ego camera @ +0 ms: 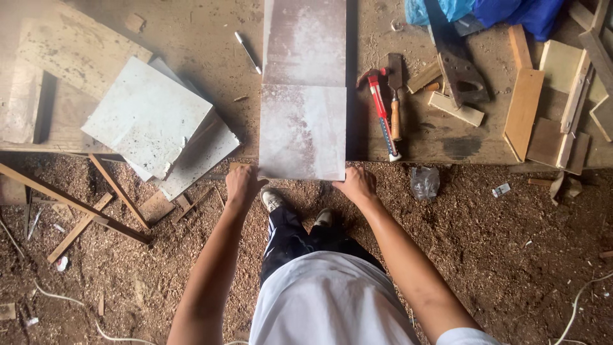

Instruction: The person marks a line on a large rectangular tile using a smaller tile as a guide and a marker, then uses a hand saw to cut along the marked line. The cut tile is separated and placed aside.

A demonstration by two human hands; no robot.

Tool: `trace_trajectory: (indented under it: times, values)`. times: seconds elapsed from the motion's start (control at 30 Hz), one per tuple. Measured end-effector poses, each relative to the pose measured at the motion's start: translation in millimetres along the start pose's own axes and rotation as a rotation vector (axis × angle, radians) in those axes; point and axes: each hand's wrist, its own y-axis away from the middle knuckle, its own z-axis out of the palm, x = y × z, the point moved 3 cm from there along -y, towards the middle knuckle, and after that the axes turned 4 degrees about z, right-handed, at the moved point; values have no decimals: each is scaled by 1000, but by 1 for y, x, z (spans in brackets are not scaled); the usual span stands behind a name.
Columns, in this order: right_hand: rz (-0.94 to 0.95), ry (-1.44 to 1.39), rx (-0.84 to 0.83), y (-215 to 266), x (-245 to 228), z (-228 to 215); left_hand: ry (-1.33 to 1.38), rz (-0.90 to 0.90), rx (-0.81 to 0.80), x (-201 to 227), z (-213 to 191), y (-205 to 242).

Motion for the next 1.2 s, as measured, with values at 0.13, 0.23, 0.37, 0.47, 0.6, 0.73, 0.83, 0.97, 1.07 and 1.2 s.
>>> trace_trajectory:
  times: [0.13,0.23,0.37,0.47,0.6,0.73,0.83,0.97,1.07,1.2]
  values:
    - [4,-28,-12,-5,4,3,91,36,17,-7,4,-5]
    - [6,-45,-10,-7,5,5,90,37,-12,-11,9,-8]
    - [63,4,-66,-4,-3,-8,110,92,45,-8,4,-11]
    - [108,94,-152,1,-11,-24,94,123,-49,-7,-3,-12]
    - [199,21,-360,-3,-3,-39,183,178,-175,-12,-26,-24]
    - [179,-321,-93,-34,25,-45,485,-55,-150,-15,-44,-49]
    - [159,-471,67,-68,31,-32,427,-80,171,-8,-60,-78]
    - [115,-585,182,-98,18,-18,593,-69,321,-8,-67,-108]
    - [160,-604,258,-115,2,-31,641,-61,338,-9,-72,-135]
    - [269,-487,318,-123,-15,-53,629,-55,411,-8,-77,-162]
